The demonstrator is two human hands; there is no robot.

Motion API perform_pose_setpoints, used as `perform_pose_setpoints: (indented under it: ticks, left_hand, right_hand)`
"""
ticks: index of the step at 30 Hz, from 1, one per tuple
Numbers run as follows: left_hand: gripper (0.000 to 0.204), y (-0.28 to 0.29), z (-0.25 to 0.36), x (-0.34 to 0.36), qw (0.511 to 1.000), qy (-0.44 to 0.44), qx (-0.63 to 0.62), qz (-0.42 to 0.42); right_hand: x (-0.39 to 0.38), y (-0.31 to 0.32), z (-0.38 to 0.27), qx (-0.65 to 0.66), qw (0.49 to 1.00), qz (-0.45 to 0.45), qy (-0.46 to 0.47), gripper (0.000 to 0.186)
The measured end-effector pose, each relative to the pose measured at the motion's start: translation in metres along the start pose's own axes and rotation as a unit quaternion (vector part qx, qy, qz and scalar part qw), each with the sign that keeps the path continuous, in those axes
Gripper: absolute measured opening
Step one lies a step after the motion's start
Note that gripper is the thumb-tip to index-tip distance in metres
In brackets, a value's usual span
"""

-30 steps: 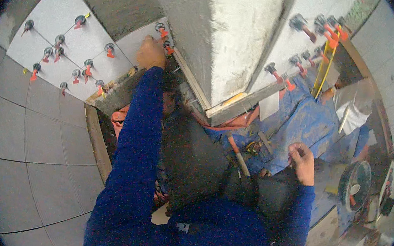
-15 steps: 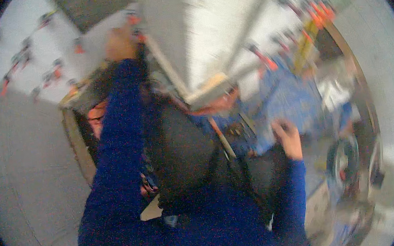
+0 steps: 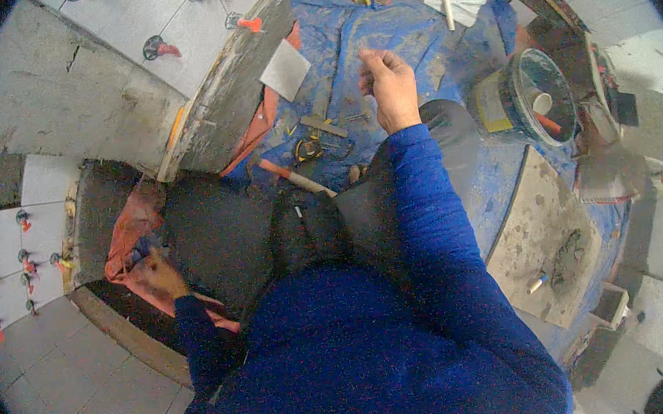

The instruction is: The person installs a white ceramic tile on a wall by applying adhesive with a trowel, positioning the tile, and securing it with tile leveling clips. They repeatedly adjust the tile and apply more adhesive to ensure proper alignment.

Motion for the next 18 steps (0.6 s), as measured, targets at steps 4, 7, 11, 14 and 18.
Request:
perform_pose_setpoints:
  ticks: [4,7,11,14,18]
  left_hand:
    - [0.043,0.03,-0.025,-0.069,0.992,0.052,0.119,0.001]
    - [0.039,0.037,-0.006,-0.091,0.995,-0.001,0.084,0.05]
    - [0.03,0.042,0.019,-0.075,0.999,-0.019,-0.029,0.041]
    - [0.022,0.05,0.035,-0.068,0.996,-0.057,0.023,0.064]
    - [0.011,0.055,0.049,-0.084,0.992,-0.081,0.0,0.095]
  right_hand:
    - [-0.013,0.006,0.02,-0.045,0.997,-0.034,-0.048,0.019]
    - [-0.01,0.011,0.028,-0.069,0.995,-0.064,-0.044,0.02]
    - [-0.002,0.003,0.035,-0.109,0.987,-0.117,-0.033,0.023]
    - [-0.001,-0.012,0.038,-0.167,0.976,-0.14,-0.011,0.025]
    - [0.006,-0.03,0.061,-0.122,0.979,-0.15,-0.057,0.024]
Point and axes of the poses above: each hand's wrist, its own x-axis towards the middle knuckle, its own y-axis out of the back of the hand, z = x × y, the point moved 2 cm from there along x, towards the middle knuckle, and after that the axes turned 9 degrees about y, right-handed, at the moved point
